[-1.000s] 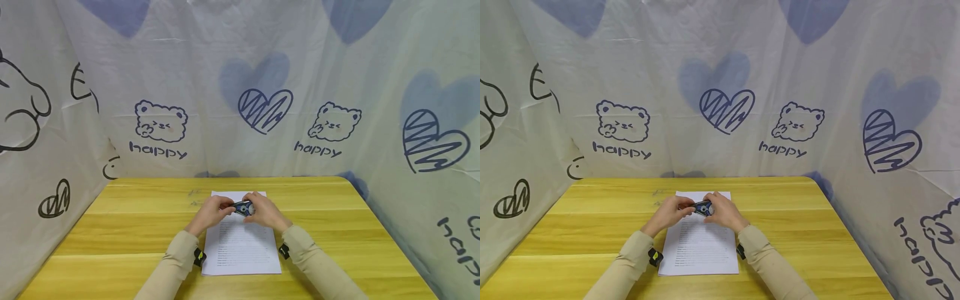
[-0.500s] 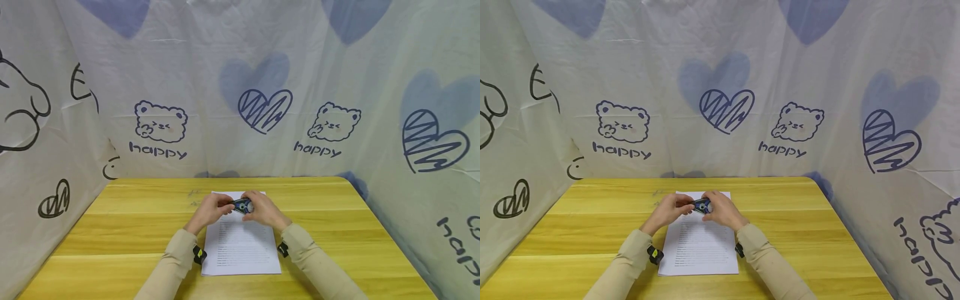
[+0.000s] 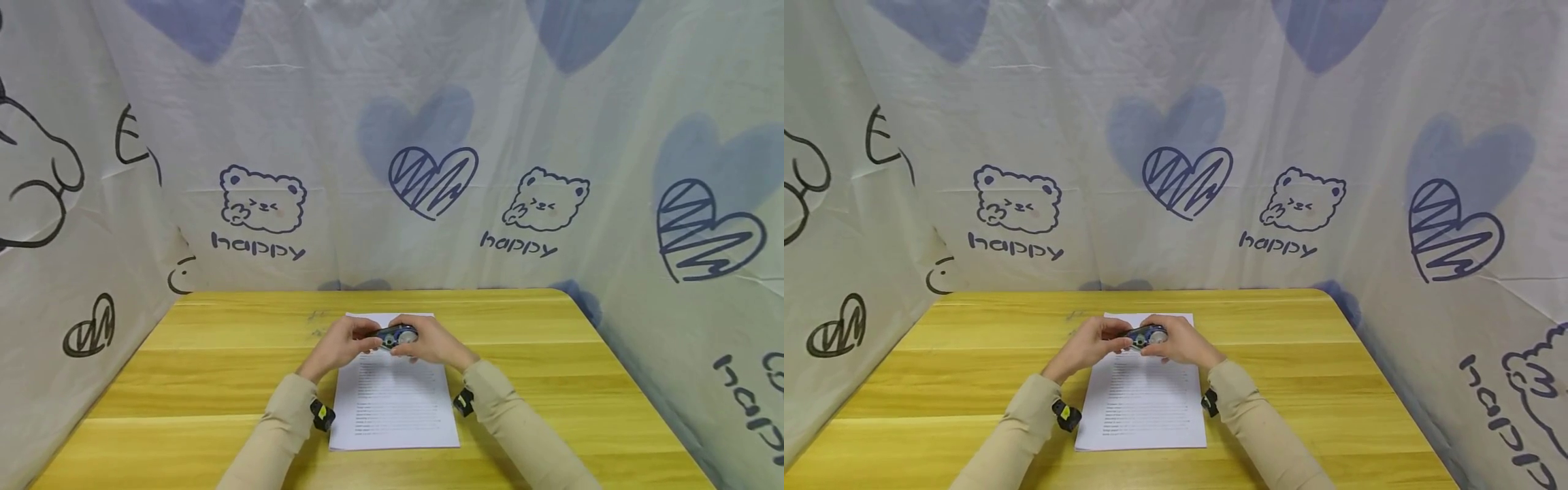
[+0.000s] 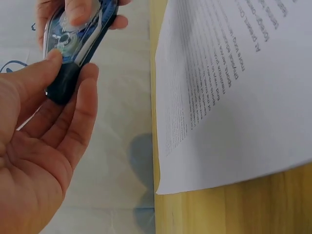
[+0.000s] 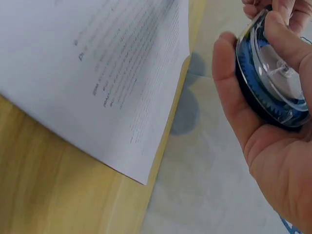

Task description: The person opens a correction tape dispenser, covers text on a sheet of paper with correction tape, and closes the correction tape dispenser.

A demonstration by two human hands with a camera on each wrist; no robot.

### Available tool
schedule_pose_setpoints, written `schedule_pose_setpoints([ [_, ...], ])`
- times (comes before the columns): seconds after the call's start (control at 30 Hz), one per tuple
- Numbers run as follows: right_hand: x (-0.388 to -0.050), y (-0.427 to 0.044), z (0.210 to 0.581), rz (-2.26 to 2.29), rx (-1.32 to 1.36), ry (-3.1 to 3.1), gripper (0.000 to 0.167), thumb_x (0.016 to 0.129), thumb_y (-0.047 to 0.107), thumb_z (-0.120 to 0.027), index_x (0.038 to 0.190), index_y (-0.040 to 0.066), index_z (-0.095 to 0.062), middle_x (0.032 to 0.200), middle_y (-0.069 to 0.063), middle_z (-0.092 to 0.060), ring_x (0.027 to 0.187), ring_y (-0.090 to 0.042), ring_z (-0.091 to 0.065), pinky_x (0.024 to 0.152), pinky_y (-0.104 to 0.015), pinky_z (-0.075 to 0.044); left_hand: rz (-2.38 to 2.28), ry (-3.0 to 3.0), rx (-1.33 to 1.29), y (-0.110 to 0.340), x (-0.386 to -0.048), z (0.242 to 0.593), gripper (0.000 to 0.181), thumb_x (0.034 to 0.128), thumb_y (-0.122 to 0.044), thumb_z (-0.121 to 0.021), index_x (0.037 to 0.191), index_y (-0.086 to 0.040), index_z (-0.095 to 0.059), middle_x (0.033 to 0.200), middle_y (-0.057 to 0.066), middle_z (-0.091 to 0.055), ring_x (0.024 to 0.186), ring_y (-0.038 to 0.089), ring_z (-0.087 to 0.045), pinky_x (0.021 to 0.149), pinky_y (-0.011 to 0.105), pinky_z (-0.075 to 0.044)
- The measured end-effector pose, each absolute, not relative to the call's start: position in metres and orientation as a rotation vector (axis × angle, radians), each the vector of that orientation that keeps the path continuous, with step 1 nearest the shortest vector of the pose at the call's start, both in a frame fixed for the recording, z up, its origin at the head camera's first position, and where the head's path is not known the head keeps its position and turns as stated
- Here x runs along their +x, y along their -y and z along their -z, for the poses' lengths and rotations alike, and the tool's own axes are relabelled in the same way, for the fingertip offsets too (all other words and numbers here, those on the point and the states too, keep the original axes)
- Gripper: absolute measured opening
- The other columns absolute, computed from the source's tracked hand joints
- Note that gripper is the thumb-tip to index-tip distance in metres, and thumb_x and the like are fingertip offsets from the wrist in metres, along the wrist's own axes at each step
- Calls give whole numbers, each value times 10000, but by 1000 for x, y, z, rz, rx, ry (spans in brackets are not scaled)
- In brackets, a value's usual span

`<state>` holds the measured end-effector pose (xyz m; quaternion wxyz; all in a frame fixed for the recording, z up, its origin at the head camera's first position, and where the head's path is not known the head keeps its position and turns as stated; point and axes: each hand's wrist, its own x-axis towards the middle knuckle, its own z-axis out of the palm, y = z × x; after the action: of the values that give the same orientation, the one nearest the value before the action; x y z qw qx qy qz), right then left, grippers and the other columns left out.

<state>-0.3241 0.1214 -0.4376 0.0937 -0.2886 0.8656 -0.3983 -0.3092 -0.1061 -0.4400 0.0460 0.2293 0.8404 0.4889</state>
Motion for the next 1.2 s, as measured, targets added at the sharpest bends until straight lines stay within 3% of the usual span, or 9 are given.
schedule_pose_setpoints([
  [0.17, -324, -124, 438, 1158, -863, -2532, 410, 889, 240, -736, 1277, 208, -608, 1078, -123, -638, 762, -340, -668, 633, -482, -588, -1487, -2513, 717, 108, -309, 438, 236, 927, -145, -683, 1138, -50, -726, 957, 91, -743, 877, 394, -685, 773, 529, -562],
  [0.63, -319, -127, 442, 1132, -838, -2496, 450, 864, 258, -766, 1287, 218, -617, 1082, -97, -639, 691, -196, -653, 613, -452, -593, -1488, -2416, 757, 110, -305, 441, 223, 904, -100, -701, 1104, -8, -737, 950, 126, -755, 857, 381, -709, 786, 519, -575],
  [0.93, -317, -127, 440, 1113, -879, -2477, 427, 858, 245, -773, 1258, 203, -630, 1060, -84, -650, 708, -261, -673, 604, -451, -592, -1441, -2418, 786, 112, -303, 440, 250, 900, -96, -705, 1126, 9, -725, 910, 103, -757, 825, 357, -706, 772, 516, -575],
  [1.2, -317, -128, 439, 1149, -860, -2484, 416, 863, 243, -768, 1251, 214, -621, 1049, -80, -644, 730, -249, -660, 615, -464, -591, -1500, -2441, 737, 111, -304, 443, 251, 904, -127, -707, 1131, -23, -728, 969, 117, -749, 857, 338, -712, 787, 506, -573],
])
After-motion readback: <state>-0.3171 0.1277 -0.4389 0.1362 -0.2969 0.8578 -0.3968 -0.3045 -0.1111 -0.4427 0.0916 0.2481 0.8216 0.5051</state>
